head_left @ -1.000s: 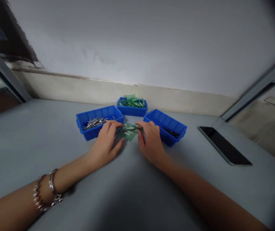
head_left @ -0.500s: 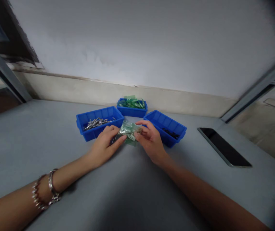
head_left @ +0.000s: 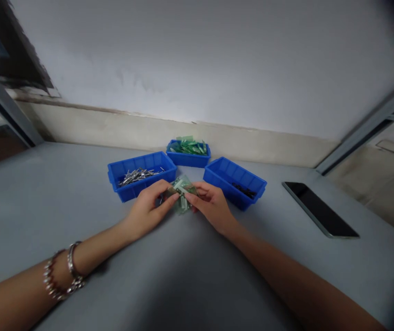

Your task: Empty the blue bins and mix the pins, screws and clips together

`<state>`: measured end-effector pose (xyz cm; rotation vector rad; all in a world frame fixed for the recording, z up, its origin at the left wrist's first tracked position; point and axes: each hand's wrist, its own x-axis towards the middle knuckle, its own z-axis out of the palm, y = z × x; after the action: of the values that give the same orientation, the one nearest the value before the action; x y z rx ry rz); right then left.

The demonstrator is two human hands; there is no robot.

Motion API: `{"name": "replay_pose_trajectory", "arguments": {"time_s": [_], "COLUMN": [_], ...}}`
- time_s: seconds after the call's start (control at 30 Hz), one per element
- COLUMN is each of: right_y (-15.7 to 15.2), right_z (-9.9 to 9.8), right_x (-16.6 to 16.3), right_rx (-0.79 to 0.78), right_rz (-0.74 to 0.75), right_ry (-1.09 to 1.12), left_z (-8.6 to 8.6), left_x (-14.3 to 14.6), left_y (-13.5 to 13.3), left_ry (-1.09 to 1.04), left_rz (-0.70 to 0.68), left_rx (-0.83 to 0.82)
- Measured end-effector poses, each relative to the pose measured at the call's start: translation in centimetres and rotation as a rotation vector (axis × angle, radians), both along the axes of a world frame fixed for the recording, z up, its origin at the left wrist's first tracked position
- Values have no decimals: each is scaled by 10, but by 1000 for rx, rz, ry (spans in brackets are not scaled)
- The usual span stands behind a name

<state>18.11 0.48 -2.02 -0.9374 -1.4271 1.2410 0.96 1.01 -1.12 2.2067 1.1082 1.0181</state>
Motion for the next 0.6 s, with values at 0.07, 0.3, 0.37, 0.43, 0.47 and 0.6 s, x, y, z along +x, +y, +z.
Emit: {"name": "replay_pose_trajectory", "arguments": {"time_s": [0.07,0.3,0.37,0.43,0.47,0.6], "right_y": [0,3,3,3,3,5], "right_z": [0,0,1,2,3,2], "right_x": [1,5,6,6,6,8], "right_rx": [3,-16,-28,-46,-56,-68], "right_rz": [31,110,122,130,132,149], "right_ry": [-32,-27,-16,-8,-3,3], "left_z": [1,4,4,4,3,3], "left_x": [0,0,0,0,-1,-1], "left_y": [-1,-2,-2,-2,-2,-2], "left_ry": [-7,-26,-31,-33,-31,-26], "left_rz": [4,-47,-57,-60,-61,-61], "left_rx": [-9,-95,-112,-115,-114,-114]}}
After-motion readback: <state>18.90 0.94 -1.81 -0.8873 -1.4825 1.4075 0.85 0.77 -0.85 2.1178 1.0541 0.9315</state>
